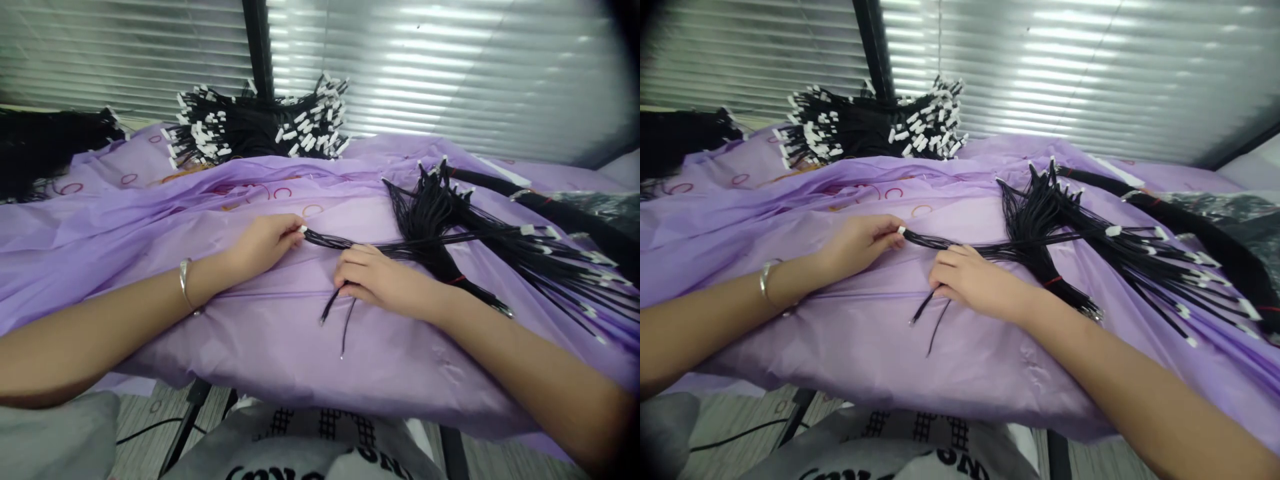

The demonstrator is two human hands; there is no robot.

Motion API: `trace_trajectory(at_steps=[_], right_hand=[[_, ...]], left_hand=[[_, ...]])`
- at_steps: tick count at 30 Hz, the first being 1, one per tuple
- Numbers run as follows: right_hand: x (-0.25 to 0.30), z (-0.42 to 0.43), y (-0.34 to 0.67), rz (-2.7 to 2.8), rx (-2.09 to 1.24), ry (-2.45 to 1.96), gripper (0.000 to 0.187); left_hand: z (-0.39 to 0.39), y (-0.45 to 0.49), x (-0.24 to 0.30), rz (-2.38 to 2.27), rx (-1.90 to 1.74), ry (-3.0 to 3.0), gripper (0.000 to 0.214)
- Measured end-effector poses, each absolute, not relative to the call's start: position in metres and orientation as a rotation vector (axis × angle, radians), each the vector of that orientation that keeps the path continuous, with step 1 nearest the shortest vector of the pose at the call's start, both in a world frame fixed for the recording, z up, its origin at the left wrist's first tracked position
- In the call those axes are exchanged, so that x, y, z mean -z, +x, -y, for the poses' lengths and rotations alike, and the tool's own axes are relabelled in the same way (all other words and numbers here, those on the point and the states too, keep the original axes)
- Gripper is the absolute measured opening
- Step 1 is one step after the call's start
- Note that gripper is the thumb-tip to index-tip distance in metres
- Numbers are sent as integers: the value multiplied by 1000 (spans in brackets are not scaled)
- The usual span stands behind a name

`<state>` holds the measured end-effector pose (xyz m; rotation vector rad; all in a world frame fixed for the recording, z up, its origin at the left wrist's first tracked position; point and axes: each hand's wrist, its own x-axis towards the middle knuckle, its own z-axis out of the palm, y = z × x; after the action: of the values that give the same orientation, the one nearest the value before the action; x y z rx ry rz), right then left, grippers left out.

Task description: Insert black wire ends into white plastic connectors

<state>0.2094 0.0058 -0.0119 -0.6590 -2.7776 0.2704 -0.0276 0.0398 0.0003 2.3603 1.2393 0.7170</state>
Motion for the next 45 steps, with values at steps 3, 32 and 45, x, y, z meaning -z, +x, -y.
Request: trace_trajectory(at_steps=[3, 32, 45], right_hand=[[11, 4, 210, 2852, -204, -633, 13], [-2, 22, 201, 2002, -821, -1230, 18], [-1, 24, 200, 2089, -805, -1265, 15]], left_hand=[[-47, -28, 3, -1193, -804, 2178, 13], [8, -5, 0, -961, -546, 1063, 8], [8, -6, -1, -943, -495, 1148, 9]])
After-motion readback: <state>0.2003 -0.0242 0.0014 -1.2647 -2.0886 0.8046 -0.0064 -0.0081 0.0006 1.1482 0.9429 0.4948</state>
